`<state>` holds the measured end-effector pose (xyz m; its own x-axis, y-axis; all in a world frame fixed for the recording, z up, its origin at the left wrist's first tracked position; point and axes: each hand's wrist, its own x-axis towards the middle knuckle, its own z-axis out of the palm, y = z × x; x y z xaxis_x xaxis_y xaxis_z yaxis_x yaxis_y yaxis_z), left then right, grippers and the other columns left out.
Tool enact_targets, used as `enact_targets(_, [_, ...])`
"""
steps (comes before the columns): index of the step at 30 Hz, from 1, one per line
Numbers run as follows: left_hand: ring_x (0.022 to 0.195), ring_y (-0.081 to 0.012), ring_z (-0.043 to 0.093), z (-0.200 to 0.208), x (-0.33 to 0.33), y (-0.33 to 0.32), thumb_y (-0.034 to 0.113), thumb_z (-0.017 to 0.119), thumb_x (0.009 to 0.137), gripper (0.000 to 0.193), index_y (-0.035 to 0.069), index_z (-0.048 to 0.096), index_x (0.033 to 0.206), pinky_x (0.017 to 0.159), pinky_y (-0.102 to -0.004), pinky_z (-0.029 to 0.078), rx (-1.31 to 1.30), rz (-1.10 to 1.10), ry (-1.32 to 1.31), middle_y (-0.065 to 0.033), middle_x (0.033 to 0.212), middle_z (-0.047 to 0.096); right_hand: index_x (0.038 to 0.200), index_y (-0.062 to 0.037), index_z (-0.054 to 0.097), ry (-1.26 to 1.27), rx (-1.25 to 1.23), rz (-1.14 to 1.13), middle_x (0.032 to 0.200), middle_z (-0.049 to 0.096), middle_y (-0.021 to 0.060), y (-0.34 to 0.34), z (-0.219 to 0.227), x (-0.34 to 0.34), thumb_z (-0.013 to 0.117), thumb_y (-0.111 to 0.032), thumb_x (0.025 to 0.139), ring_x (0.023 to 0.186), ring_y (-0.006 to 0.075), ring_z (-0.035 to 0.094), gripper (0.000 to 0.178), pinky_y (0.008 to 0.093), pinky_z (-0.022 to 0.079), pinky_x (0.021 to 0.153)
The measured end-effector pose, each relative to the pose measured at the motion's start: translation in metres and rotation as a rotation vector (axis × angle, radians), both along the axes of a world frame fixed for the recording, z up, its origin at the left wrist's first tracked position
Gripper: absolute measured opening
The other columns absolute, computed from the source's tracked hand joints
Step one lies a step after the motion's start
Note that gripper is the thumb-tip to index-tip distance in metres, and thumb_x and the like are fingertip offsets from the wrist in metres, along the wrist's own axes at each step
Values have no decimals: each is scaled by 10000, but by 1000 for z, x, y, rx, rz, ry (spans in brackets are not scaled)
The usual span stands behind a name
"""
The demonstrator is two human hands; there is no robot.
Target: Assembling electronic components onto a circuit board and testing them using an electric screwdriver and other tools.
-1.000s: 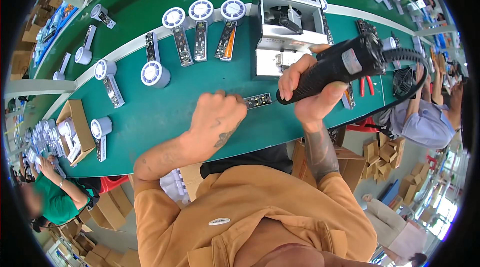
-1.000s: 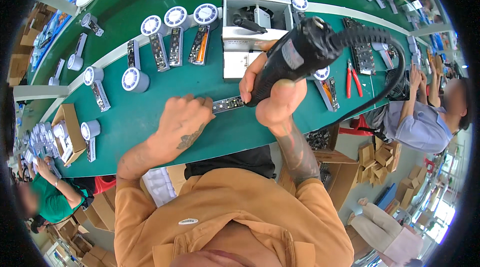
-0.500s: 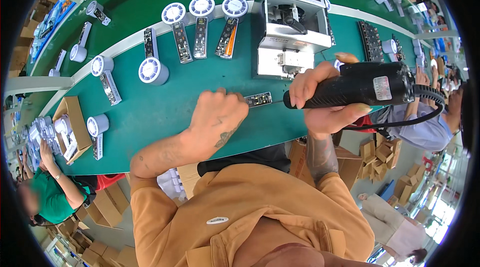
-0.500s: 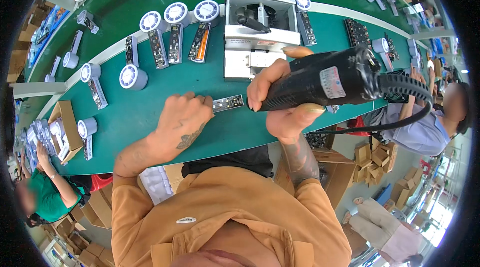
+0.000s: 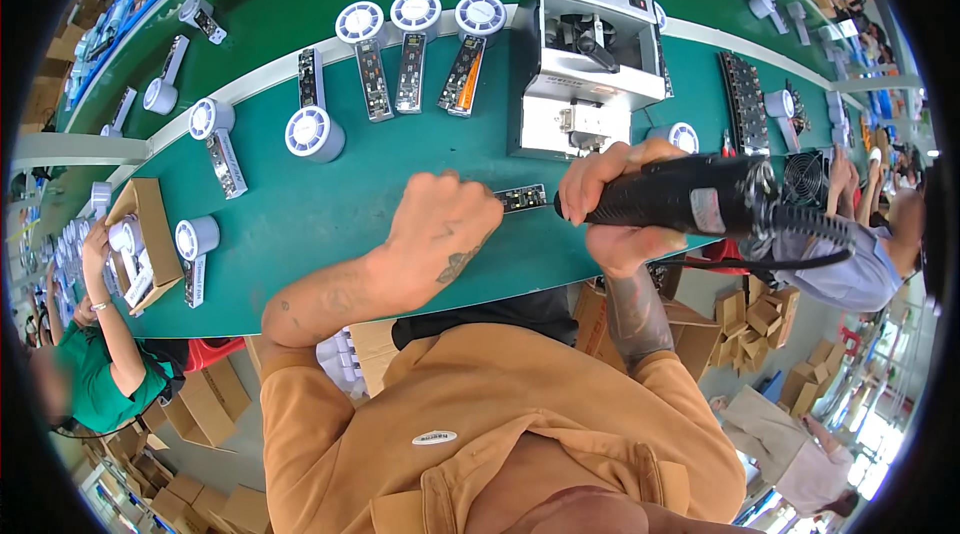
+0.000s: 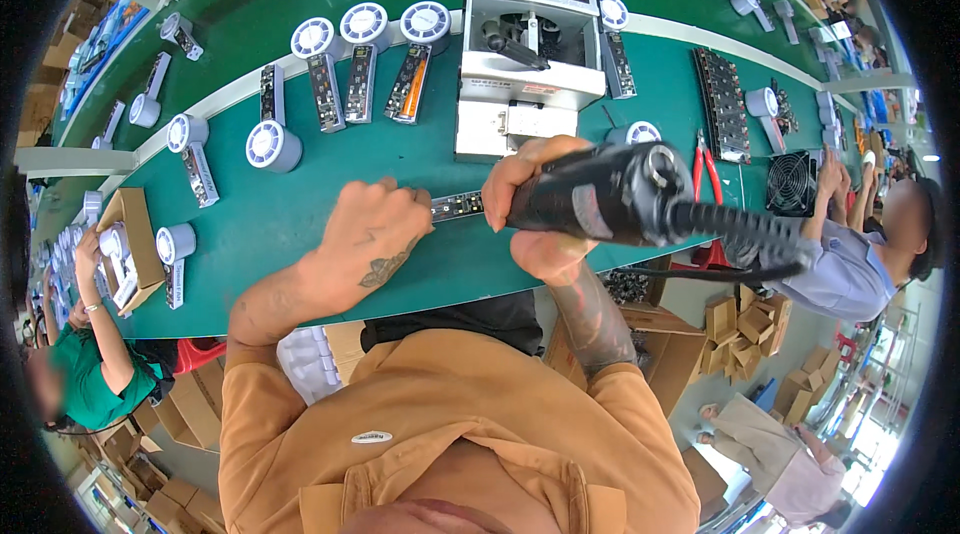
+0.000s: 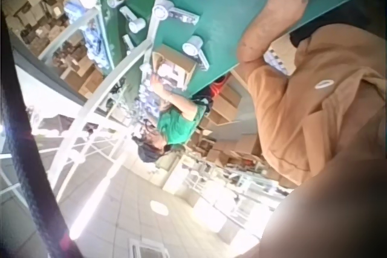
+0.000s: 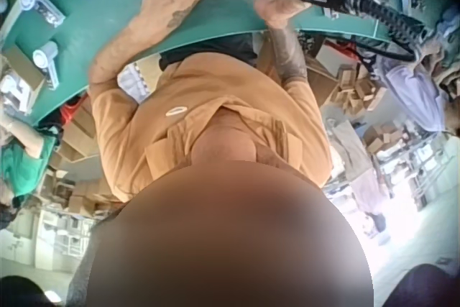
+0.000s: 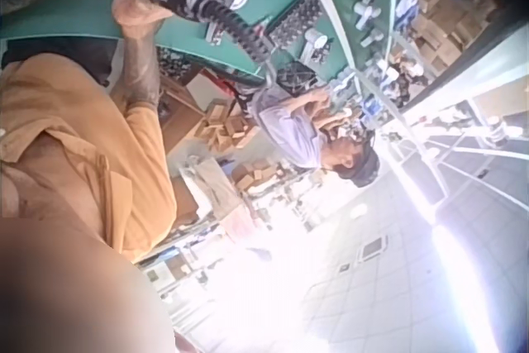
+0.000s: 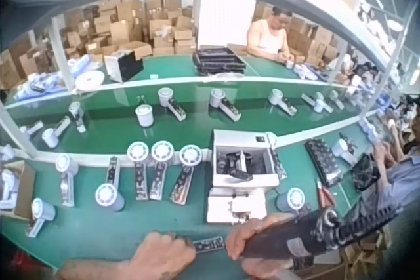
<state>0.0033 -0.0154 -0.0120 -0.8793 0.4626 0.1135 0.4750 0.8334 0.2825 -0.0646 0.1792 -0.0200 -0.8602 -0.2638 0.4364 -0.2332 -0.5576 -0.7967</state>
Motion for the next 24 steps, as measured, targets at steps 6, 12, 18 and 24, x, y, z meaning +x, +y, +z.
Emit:
enact_targets(6, [728, -212, 623, 3, -1, 4, 87, 694, 688, 85, 71, 634, 745, 577, -332, 432, -165, -27, -36, -74, 720, 613, 1157, -82, 432, 219, 25, 78, 703, 528, 82, 11, 8, 1, 582, -803, 795, 487, 187, 509, 820, 340, 443, 433])
enact_targets(12, [771, -206, 629, -5, -4, 19, 213, 726, 743, 249, 52, 672, 925, 612, -334, 467, -240, -17, 100, -43, 744, 614, 984, -32, 478, 96, 15, -305, 616, 468, 51, 20, 65, -24, 482, -900, 759, 465, 174, 482, 897, 332, 423, 418])
enact_targets(18, [785, -233, 607, 43, 0, -7, 390, 776, 786, 609, 35, 590, 1244, 644, -354, 468, -176, 138, -198, -71, 836, 594, 1250, 21, 369, 208, 297, -378, 635, 507, 104, -12, 64, -46, 515, -737, 889, 466, 187, 502, 853, 311, 421, 423])
enact_targets(24, [781, -273, 623, 35, 6, -24, 375, 799, 776, 650, 15, 557, 1259, 622, -401, 458, -54, 46, -178, -99, 807, 589, 1359, -95, 332, -98, 99, -199, 635, 456, 69, -19, 54, -14, 442, -880, 794, 438, 190, 459, 974, 337, 407, 416])
